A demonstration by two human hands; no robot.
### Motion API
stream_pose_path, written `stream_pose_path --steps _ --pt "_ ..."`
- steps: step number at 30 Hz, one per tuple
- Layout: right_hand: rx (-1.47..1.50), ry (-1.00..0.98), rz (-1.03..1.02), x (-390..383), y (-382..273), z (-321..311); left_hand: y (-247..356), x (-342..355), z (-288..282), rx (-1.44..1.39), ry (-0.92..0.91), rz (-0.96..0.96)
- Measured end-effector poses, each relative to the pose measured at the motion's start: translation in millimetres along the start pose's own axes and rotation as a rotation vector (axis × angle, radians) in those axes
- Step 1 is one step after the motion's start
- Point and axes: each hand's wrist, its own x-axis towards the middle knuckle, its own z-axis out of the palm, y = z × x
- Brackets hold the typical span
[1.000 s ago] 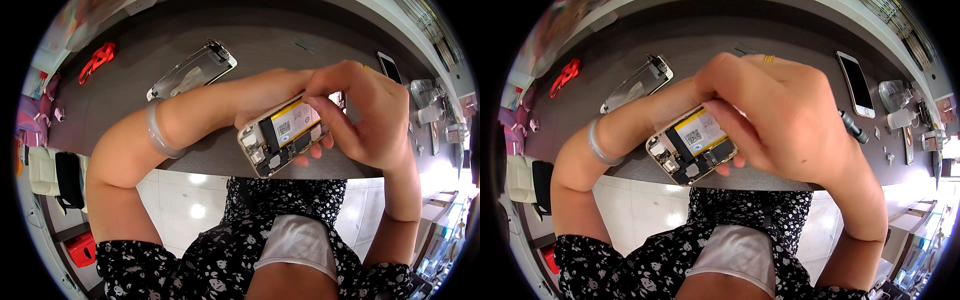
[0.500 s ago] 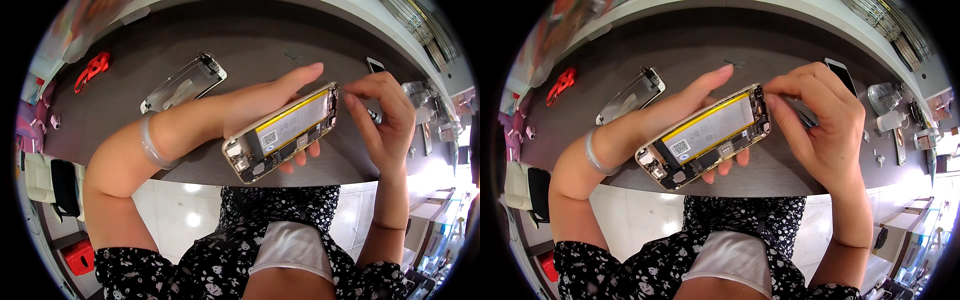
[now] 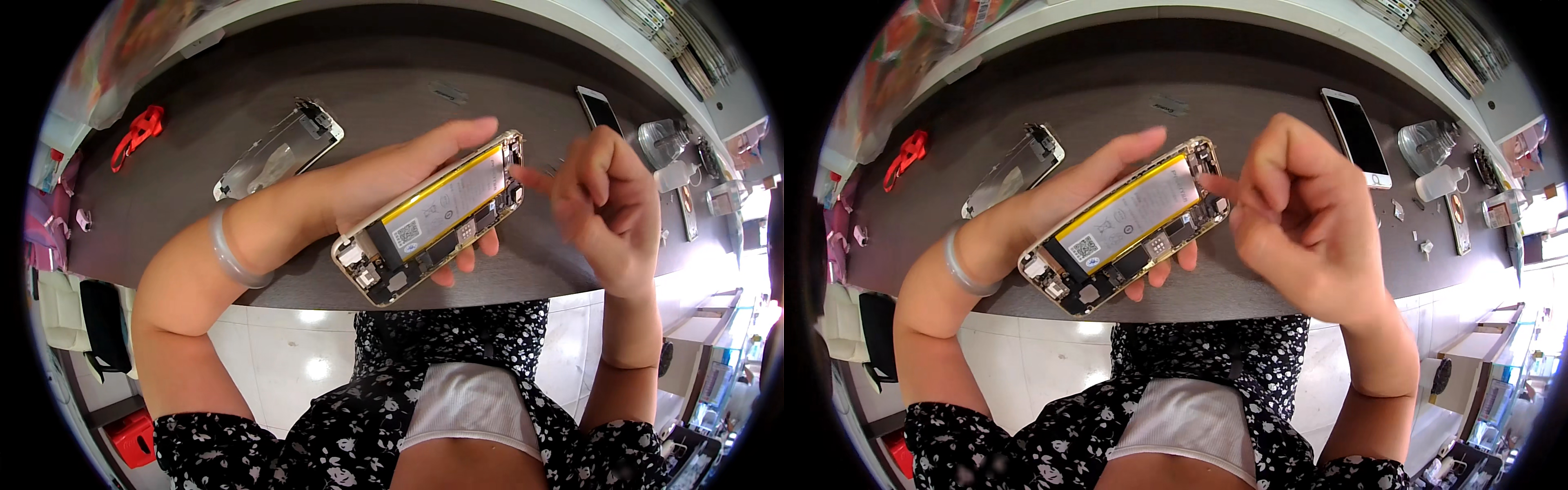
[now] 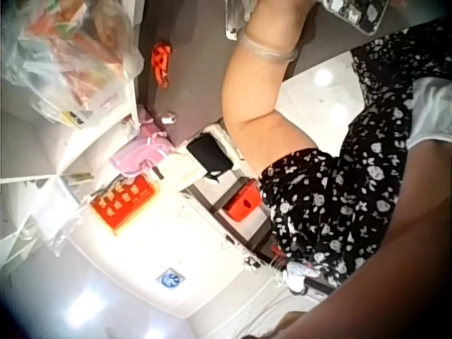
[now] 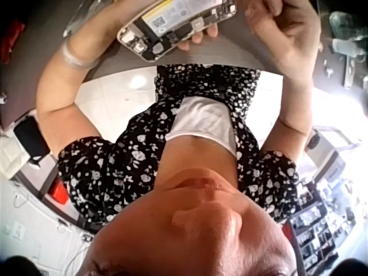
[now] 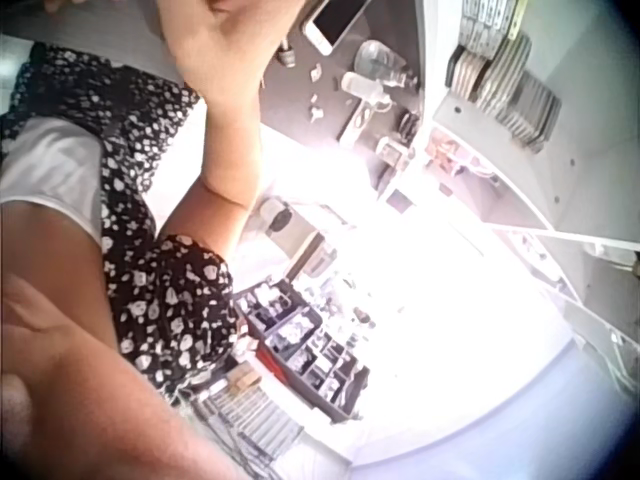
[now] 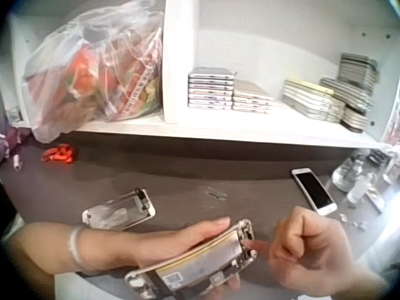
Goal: The person disassembles a smartphone, removes the old battery, and installs a new one. They use tweezers to disconnect components and a screwdriver to remove screws before placing the new battery into the chassis and reassembling the device.
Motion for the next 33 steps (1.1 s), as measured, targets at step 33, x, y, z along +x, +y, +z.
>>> stream_pose_path --steps 33 --pt "-0.137 0.057 0.023 -2.5 -8.8 3.1 -0.5 -4.3 4.6 0.154 -0.026 0.065"
